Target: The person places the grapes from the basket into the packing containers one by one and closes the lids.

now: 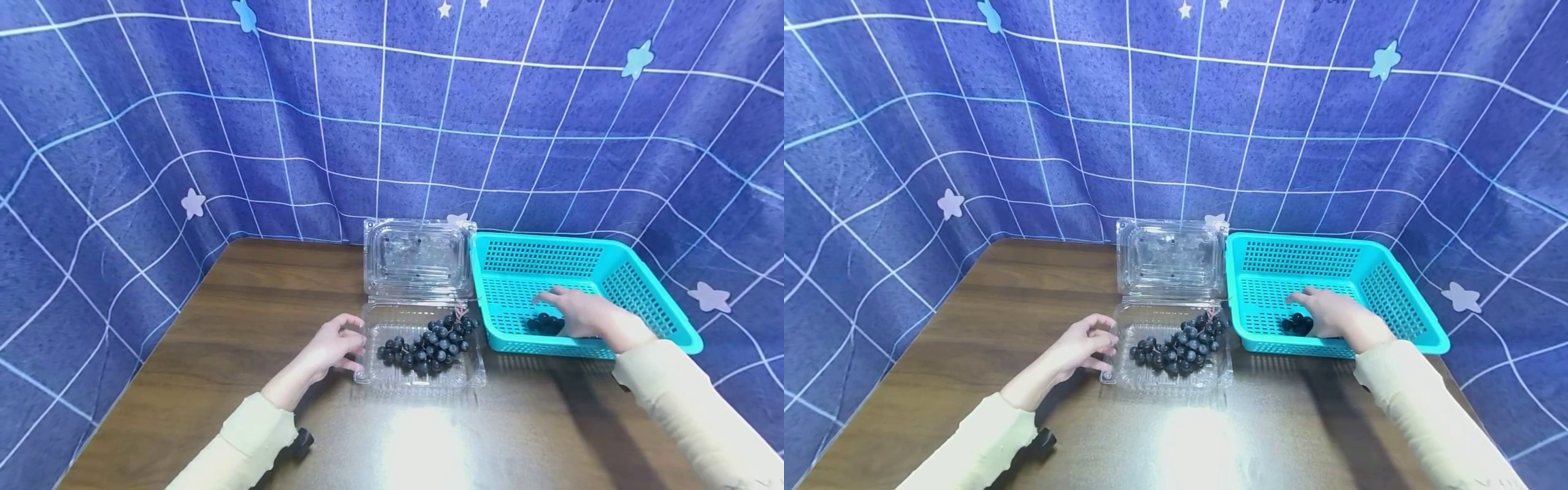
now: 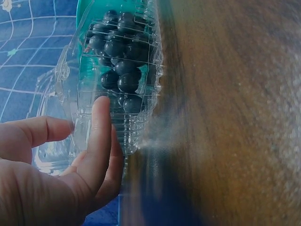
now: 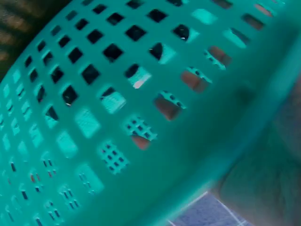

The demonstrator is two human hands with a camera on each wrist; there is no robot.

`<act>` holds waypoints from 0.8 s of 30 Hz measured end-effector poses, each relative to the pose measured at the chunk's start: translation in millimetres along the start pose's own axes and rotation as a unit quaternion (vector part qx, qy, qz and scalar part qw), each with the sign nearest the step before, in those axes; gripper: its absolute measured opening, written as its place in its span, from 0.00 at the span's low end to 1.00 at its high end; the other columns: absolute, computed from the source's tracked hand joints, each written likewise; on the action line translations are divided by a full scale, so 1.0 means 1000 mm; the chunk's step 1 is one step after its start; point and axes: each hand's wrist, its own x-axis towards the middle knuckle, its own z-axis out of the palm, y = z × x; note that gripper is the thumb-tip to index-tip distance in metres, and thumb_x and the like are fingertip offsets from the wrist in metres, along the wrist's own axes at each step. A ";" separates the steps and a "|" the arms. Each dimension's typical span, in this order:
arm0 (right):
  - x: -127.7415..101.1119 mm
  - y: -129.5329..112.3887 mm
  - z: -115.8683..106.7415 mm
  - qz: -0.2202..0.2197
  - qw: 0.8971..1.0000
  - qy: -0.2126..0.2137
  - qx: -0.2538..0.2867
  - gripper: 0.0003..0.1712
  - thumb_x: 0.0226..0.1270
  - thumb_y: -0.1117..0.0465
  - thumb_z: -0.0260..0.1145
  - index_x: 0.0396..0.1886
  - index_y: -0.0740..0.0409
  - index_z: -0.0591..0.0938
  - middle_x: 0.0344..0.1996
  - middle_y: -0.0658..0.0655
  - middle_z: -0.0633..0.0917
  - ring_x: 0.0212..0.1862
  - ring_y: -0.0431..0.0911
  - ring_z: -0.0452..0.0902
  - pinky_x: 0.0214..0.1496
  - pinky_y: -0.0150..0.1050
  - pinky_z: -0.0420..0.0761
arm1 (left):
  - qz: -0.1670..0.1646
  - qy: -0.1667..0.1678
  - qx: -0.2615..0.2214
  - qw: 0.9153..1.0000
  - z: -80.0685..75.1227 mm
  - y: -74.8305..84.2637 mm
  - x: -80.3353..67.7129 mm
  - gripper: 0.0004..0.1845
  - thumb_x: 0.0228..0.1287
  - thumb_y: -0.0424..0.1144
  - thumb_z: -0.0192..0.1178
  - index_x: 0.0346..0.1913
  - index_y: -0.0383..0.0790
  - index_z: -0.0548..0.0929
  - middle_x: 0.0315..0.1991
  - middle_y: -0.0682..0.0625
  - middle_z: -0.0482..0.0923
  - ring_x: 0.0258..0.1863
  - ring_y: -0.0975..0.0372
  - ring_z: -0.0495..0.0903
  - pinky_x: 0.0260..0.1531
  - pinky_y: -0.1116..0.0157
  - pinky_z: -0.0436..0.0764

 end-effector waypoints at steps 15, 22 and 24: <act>0.007 0.018 0.026 -0.012 0.999 -0.025 0.027 0.33 0.49 0.76 0.66 0.56 0.52 0.73 0.54 0.72 0.72 0.42 0.61 0.77 0.28 0.45 0.79 | 0.001 -0.003 -0.001 1.000 -0.001 -0.002 0.001 0.24 0.57 0.26 0.54 0.58 0.30 0.66 0.43 0.34 0.74 0.36 0.52 0.78 0.30 0.56 0.85; 0.009 0.023 0.035 -0.023 0.999 -0.023 0.034 0.30 0.54 0.79 0.56 0.53 0.48 0.72 0.44 0.60 0.74 0.39 0.52 0.76 0.34 0.49 0.79 | 0.005 -0.007 -0.003 1.000 -0.002 -0.003 0.002 0.23 0.58 0.26 0.54 0.58 0.30 0.66 0.42 0.35 0.75 0.35 0.53 0.78 0.29 0.56 0.85; 0.011 0.022 0.035 -0.027 0.999 -0.021 0.030 0.29 0.54 0.78 0.56 0.52 0.47 0.73 0.44 0.59 0.75 0.39 0.51 0.76 0.36 0.50 0.79 | 0.005 -0.006 -0.002 1.000 -0.002 -0.003 0.001 0.23 0.58 0.26 0.54 0.58 0.30 0.66 0.42 0.35 0.75 0.35 0.53 0.78 0.29 0.56 0.85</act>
